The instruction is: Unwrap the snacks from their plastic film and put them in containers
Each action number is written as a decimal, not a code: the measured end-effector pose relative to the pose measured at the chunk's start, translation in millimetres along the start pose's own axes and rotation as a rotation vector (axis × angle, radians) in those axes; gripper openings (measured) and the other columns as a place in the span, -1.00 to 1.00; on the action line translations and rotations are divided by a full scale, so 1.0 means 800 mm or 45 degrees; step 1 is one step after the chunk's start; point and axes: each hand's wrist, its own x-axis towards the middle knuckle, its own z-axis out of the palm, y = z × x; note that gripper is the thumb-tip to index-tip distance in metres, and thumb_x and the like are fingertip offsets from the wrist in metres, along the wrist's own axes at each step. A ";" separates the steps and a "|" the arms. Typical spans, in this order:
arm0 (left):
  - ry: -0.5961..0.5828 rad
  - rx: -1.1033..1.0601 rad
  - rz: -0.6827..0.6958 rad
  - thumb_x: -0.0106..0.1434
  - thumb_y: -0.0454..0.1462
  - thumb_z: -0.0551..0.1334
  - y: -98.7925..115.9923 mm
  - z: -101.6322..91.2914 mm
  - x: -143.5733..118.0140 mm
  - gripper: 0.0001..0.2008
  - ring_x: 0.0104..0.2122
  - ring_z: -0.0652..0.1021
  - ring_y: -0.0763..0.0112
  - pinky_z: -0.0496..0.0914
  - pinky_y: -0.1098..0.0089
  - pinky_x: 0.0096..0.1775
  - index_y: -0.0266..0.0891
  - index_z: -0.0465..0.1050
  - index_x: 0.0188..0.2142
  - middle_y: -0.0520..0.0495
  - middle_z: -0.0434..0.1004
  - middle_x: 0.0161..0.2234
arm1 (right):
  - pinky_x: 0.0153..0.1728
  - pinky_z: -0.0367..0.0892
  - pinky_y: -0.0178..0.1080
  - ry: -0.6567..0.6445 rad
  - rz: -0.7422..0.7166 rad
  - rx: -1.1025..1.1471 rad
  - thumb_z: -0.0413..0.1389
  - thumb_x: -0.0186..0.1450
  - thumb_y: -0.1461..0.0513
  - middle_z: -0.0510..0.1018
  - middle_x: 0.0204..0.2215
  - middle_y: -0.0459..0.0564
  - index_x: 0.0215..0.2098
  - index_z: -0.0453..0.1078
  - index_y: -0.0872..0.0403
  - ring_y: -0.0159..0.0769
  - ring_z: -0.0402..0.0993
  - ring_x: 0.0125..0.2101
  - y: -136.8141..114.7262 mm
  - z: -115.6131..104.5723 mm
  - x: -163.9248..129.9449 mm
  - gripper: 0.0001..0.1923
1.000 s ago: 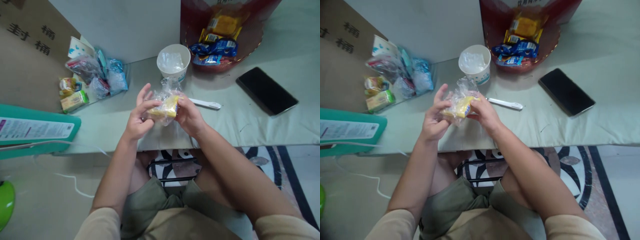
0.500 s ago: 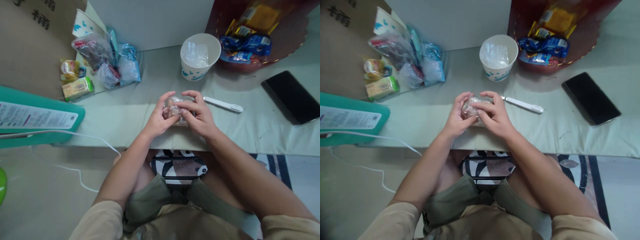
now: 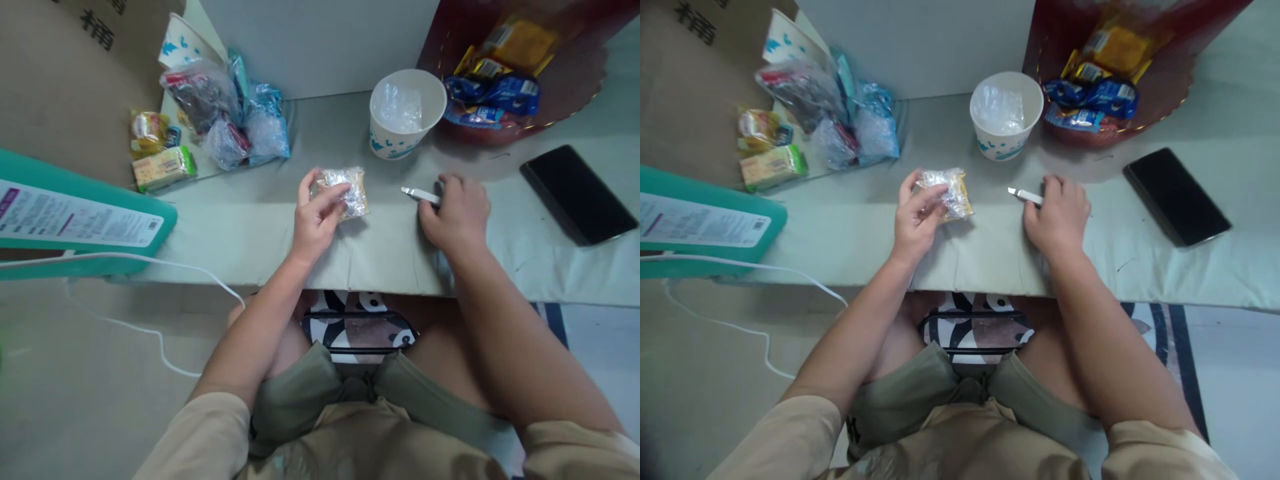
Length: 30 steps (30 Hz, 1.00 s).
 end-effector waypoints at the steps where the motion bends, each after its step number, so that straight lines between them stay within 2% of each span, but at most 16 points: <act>1: 0.003 -0.001 0.016 0.40 0.06 0.22 -0.002 0.001 0.000 -0.60 0.38 0.34 0.06 0.42 0.16 0.26 -0.03 0.61 0.05 -0.16 0.18 0.38 | 0.14 0.26 0.31 -0.031 0.059 -0.041 0.13 0.24 0.21 0.51 0.11 0.34 0.05 0.46 0.11 0.21 0.40 0.11 0.009 -0.003 0.002 -0.59; 4: 0.023 -0.018 0.042 0.41 0.03 0.23 -0.006 0.007 0.000 -0.63 0.38 0.35 0.07 0.42 0.17 0.27 -0.03 0.63 0.04 -0.14 0.18 0.41 | 0.09 0.29 0.27 -0.034 0.157 -0.011 0.11 0.29 0.17 0.57 -0.01 0.29 -0.09 0.48 0.07 0.18 0.45 0.05 0.016 -0.016 0.001 -0.74; 6: 0.072 -0.019 0.056 0.42 0.03 0.22 -0.005 0.015 -0.001 -0.63 0.36 0.39 0.09 0.41 0.17 0.28 -0.04 0.63 0.05 -0.13 0.17 0.41 | 0.01 0.37 0.15 0.022 0.190 0.198 0.09 0.35 0.10 0.59 -0.12 0.20 -0.10 0.44 0.04 0.05 0.51 -0.07 0.001 -0.019 -0.006 -0.76; 8: 0.131 -0.006 0.077 0.45 0.01 0.19 0.000 0.027 -0.003 -0.64 0.33 0.42 0.11 0.39 0.16 0.31 -0.04 0.63 0.05 -0.10 0.13 0.43 | -0.18 0.45 -0.04 -0.010 0.191 0.633 0.05 0.41 -0.03 0.58 -0.23 0.07 -0.07 0.36 -0.01 -0.15 0.54 -0.27 -0.026 -0.015 -0.017 -0.69; 10: 0.135 0.001 0.101 0.45 -0.02 0.19 0.008 0.040 -0.005 -0.66 0.33 0.43 0.12 0.36 0.16 0.35 -0.02 0.63 0.05 -0.04 0.08 0.46 | -0.40 0.43 -0.21 -0.208 0.164 1.171 0.01 0.41 -0.19 0.57 -0.27 -0.03 -0.06 0.29 -0.06 -0.31 0.51 -0.43 -0.058 -0.004 -0.029 -0.57; 11: 0.113 0.002 0.111 0.44 -0.02 0.21 0.013 0.046 -0.006 -0.67 0.34 0.42 0.11 0.34 0.15 0.36 -0.01 0.63 0.05 -0.01 0.07 0.47 | -0.45 0.41 -0.26 -0.322 0.146 1.370 0.03 0.38 -0.25 0.57 -0.24 -0.06 -0.07 0.27 -0.08 -0.35 0.51 -0.46 -0.071 0.003 -0.033 -0.52; 13: 0.062 0.002 0.129 0.42 -0.01 0.24 0.022 0.053 -0.008 -0.67 0.38 0.37 0.06 0.32 0.14 0.38 0.01 0.62 0.07 0.01 0.07 0.48 | -0.46 0.43 -0.29 -0.421 0.146 1.580 0.08 0.32 -0.31 0.57 -0.20 -0.08 -0.10 0.25 -0.08 -0.41 0.50 -0.46 -0.089 0.016 -0.036 -0.46; 17: 0.070 0.036 0.098 0.43 0.05 0.20 0.031 0.049 -0.006 -0.61 0.39 0.35 0.01 0.35 0.07 0.35 -0.10 0.64 -0.01 -0.12 0.16 0.41 | -0.35 0.47 -0.31 -0.375 0.245 1.573 0.11 0.30 -0.32 0.58 -0.10 -0.06 -0.12 0.26 -0.07 -0.42 0.56 -0.36 -0.085 0.026 -0.027 -0.44; 21: 0.130 -0.012 -0.002 0.37 0.09 0.25 0.028 0.039 0.001 -0.60 0.28 0.46 0.10 0.46 0.12 0.23 -0.14 0.59 -0.07 -0.19 0.35 0.24 | -0.30 0.45 -0.28 -0.373 0.188 1.452 0.12 0.31 -0.30 0.61 -0.11 -0.04 -0.10 0.36 -0.04 -0.34 0.59 -0.24 -0.075 0.019 -0.025 -0.44; 25: 0.175 -0.112 -0.012 0.31 0.08 0.33 0.029 0.038 0.006 -0.62 0.17 0.53 0.22 0.52 0.26 0.10 -0.11 0.45 -0.09 -0.15 0.42 0.14 | -0.49 0.33 -0.32 -0.357 0.259 1.396 0.17 0.29 -0.25 0.57 -0.36 -0.10 -0.19 0.47 -0.01 -0.42 0.44 -0.49 -0.082 0.005 -0.030 -0.49; 27: 0.200 -0.080 0.007 0.32 0.04 0.34 0.033 0.039 0.007 -0.67 0.17 0.52 0.25 0.50 0.27 0.13 -0.11 0.43 -0.14 -0.14 0.42 0.11 | -0.58 0.25 -0.34 -0.467 0.365 1.391 0.18 0.29 -0.21 0.54 -0.45 -0.10 -0.30 0.47 0.04 -0.47 0.33 -0.60 -0.088 -0.002 -0.033 -0.51; 30: 0.211 0.009 0.022 0.34 0.00 0.33 0.038 0.038 0.006 -0.72 0.17 0.52 0.26 0.48 0.26 0.16 -0.12 0.43 -0.16 -0.14 0.44 0.10 | -0.60 0.21 -0.34 -0.594 0.462 1.292 0.20 0.29 -0.11 0.53 -0.51 -0.07 -0.41 0.48 0.09 -0.47 0.31 -0.62 -0.092 -0.010 -0.036 -0.57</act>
